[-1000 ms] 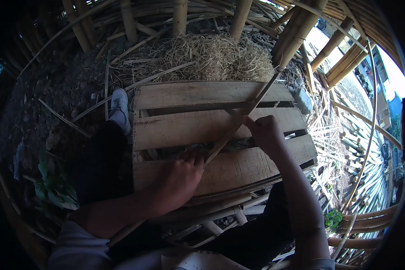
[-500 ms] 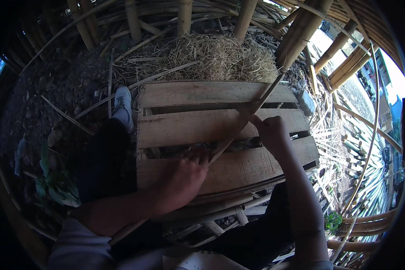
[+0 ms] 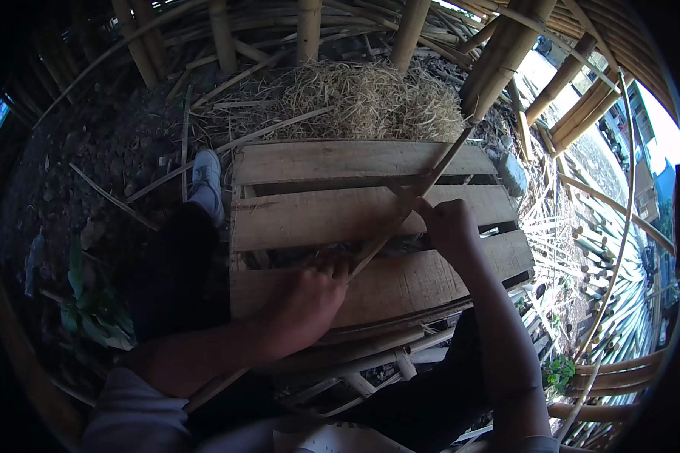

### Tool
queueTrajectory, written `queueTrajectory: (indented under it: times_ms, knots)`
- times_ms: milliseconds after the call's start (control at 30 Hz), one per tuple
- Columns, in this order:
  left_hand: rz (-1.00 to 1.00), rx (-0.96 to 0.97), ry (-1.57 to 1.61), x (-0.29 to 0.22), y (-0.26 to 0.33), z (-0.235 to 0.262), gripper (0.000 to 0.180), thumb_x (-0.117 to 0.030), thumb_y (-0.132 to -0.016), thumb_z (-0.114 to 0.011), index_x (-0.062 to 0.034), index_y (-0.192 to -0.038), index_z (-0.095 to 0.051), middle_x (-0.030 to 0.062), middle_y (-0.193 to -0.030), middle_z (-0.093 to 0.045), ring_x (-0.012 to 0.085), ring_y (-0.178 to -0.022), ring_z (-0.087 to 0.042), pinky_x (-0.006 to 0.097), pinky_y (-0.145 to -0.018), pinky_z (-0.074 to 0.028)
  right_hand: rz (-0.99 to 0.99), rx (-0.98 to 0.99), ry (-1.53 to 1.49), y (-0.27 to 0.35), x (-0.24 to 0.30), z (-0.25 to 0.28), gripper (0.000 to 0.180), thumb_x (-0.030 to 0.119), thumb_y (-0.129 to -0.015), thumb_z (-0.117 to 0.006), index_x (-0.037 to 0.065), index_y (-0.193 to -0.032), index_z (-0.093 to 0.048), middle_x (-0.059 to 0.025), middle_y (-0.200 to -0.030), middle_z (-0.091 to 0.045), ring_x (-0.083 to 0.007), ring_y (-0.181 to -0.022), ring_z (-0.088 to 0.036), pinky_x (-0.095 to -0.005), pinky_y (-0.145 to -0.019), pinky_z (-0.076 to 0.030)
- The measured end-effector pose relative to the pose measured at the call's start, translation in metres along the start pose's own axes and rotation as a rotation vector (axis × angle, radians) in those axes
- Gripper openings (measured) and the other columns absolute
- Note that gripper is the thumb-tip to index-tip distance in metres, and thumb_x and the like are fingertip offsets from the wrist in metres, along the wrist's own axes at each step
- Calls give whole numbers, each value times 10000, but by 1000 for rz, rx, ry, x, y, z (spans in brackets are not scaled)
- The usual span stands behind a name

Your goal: The person uses a knife to shave and smooth a thin bamboo stick held over a wooden pallet. The person repeatedly draws the knife along the stick's length, rotating it to work different sides, and discards small shavings onto the pallet.

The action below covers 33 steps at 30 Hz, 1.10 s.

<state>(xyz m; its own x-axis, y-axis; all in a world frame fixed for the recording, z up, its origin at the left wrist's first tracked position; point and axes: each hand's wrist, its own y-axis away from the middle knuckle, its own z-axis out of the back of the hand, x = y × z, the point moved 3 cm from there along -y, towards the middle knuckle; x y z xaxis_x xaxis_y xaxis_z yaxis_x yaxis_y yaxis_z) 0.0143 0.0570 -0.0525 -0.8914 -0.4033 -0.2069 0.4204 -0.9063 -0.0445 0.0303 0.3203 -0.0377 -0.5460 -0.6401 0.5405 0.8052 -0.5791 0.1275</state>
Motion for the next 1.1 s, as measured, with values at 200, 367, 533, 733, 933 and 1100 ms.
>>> queueTrajectory:
  times_ms: [200, 367, 533, 733, 933, 1100]
  knots:
    - [-29, -108, -44, 2, 1, -1, 462, -82, -866, -595, 133, -1272, -546, 282, -1207, -650, 352, -1118, -678, 371, -951, -564, 31, 85, -33, -7, -6, 0, 526, 377, -1002, -652, -80, -745, -690, -209, -582, -611, -199, -598, -658, -425, -581, -496]
    - [-29, -105, 64, 5, 1, 5, 406, -88, -877, -602, 121, -1225, -571, 271, -1143, -666, 345, -1055, -698, 373, -902, -578, 299, -28, 26, 19, 12, -14, 520, 341, -994, -647, -72, -679, -649, -282, -617, -603, -432, -599, -655, -466, -594, -512]
    - [21, -30, 153, 5, -2, 6, 355, -70, -868, -606, 113, -1172, -588, 237, -1014, -686, 336, -986, -711, 374, -817, -597, 295, 17, 31, 13, 2, -13, 480, 301, -998, -635, -72, -696, -647, -305, -658, -608, -460, -686, -677, -482, -618, -526]
    - [33, -28, 134, 4, -4, 9, 339, -45, -855, -602, 110, -1157, -591, 212, -972, -692, 324, -956, -718, 370, -793, -603, 121, -31, -20, -14, -11, 1, 506, 327, -1006, -649, -81, -707, -655, -225, -606, -621, -239, -579, -641, -435, -601, -498]
    - [30, 67, 103, 4, -4, 14, 342, -47, -850, -607, 113, -1151, -592, 216, -952, -691, 306, -874, -727, 363, -776, -605, 156, 25, -48, -9, -5, -5, 508, 320, -1013, -643, -75, -693, -644, -149, -561, -603, -160, -524, -589, -371, -507, -462]
    - [-16, -20, 56, 6, -1, 14, 328, -51, -856, -612, 114, -1139, -596, 201, -906, -696, 308, -804, -725, 367, -762, -602, 439, -67, 108, 15, 5, -25, 459, 279, -1037, -594, -57, -729, -644, -227, -601, -607, -352, -513, -608, -400, -491, -469]
